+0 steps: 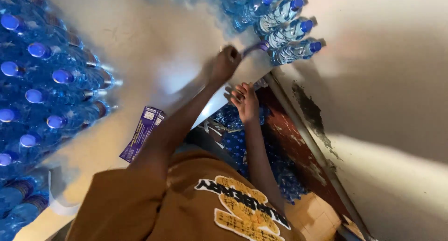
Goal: Manually applying adhesive labels to plastic water bottles by peeling the labels and wrapping them around the bottles.
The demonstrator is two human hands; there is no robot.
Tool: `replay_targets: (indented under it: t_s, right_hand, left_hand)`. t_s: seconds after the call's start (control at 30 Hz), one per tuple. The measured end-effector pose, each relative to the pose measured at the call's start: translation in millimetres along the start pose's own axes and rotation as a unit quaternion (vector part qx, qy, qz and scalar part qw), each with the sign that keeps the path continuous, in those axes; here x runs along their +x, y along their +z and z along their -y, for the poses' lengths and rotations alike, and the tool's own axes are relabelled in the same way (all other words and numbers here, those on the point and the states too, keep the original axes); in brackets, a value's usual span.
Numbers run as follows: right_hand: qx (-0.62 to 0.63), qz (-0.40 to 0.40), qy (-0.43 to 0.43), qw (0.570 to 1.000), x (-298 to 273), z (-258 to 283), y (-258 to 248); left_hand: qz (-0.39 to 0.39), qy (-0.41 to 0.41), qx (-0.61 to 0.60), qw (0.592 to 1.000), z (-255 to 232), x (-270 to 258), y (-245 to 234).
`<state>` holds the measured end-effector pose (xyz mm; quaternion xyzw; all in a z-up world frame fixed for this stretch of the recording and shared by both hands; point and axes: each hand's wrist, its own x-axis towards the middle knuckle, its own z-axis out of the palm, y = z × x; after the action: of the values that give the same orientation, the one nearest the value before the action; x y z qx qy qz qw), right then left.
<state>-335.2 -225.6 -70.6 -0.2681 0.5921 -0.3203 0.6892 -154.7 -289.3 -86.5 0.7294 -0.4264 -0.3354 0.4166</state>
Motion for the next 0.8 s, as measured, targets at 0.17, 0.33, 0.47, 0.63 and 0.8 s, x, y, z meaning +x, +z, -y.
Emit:
replay_targets:
  t_s: [0.17,0.33,0.47,0.63,0.8]
  right_hand:
    - [-0.228,-0.073,0.024,0.971,-20,19,51]
    - [0.207,-0.03,0.059,0.976,42,-37,8]
    - [0.189,-0.055,0.048,0.979,46,-30,1]
    - [0.15,-0.049,0.042,0.987,48,-42,-26]
    - [0.177,-0.049,0.107,0.977,4,-11,-14]
  left_hand:
    - [0.006,-0.025,-0.171,0.985,0,-66,15]
    - [-0.037,-0.005,-0.167,0.985,31,-70,5]
    - [0.062,-0.064,0.016,0.996,-8,-2,-2]
    - [0.088,-0.043,0.219,0.971,43,77,81]
    - [0.121,-0.043,0.058,0.99,9,20,84]
